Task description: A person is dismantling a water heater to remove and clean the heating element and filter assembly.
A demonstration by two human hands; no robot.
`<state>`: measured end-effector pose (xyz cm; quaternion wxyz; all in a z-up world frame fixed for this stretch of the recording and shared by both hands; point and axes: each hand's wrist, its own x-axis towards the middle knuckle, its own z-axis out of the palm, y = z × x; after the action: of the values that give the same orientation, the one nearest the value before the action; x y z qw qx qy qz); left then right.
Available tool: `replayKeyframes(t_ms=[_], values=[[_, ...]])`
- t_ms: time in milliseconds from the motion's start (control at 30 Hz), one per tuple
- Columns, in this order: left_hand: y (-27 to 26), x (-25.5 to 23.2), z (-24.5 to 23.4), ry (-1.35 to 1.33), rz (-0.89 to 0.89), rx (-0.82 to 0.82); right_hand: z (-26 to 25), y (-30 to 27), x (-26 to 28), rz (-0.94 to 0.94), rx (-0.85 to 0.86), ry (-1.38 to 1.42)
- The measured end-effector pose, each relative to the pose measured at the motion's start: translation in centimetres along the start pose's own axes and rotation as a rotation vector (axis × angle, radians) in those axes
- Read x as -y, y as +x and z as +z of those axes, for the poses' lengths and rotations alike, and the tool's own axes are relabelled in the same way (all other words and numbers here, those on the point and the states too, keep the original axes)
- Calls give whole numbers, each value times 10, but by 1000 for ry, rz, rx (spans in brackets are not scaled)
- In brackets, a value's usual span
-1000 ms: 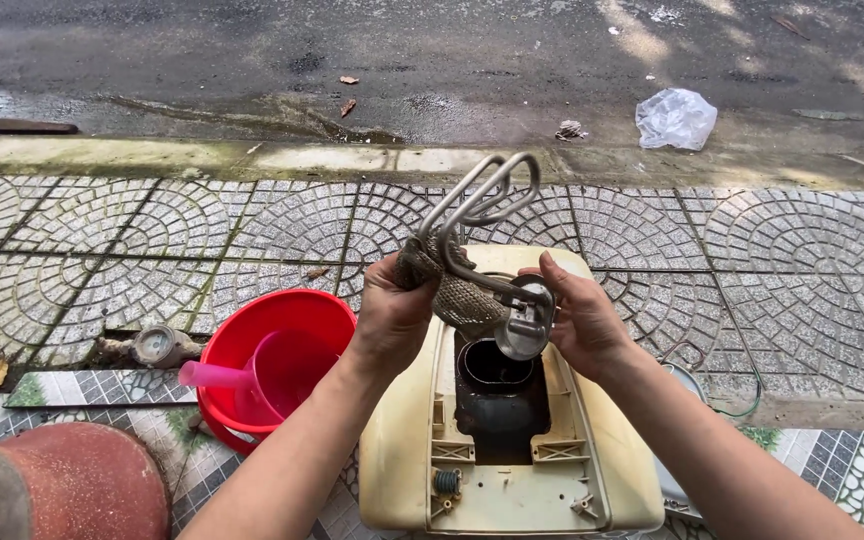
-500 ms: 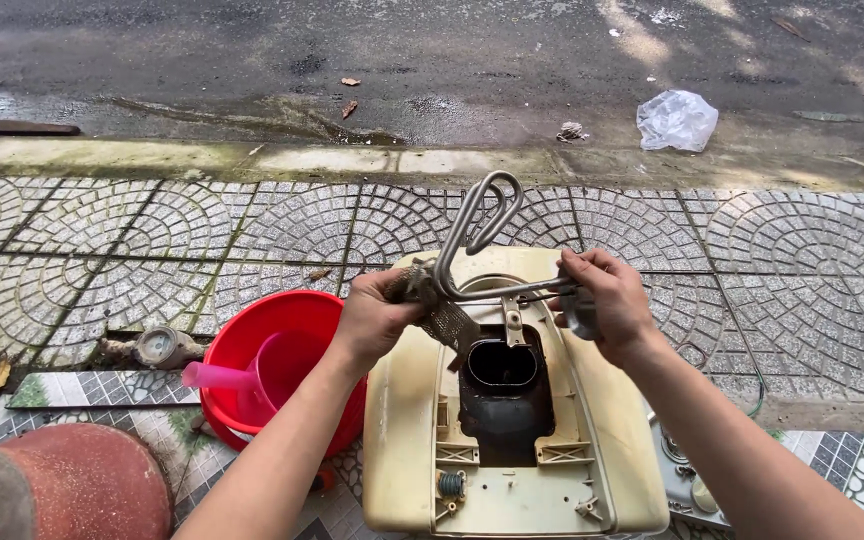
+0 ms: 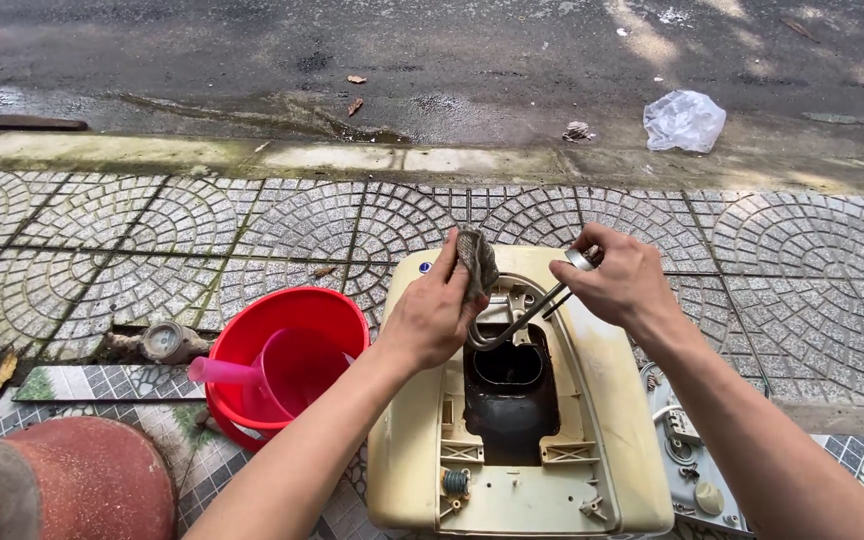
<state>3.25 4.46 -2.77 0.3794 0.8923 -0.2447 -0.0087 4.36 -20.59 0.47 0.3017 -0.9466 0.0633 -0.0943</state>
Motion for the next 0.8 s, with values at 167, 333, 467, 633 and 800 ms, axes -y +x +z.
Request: replayKeyframes(t_ms=[167,333,467,633,800], values=[[-15,-3,19,496,-47,60,5,3,-2,21,-13,-9],[-27,-4,39,610,-151,125,8,11,-1,-24,-16,-45],[-23,20,46,569,-146,36,9,5,6,-51,-35,-8],[-21,8,-13,121,-362,174,27,1,-8,-298,-220,39],[-13,-10,-77,-110,-455,-127,26,-10,-14,-568,-525,-87]])
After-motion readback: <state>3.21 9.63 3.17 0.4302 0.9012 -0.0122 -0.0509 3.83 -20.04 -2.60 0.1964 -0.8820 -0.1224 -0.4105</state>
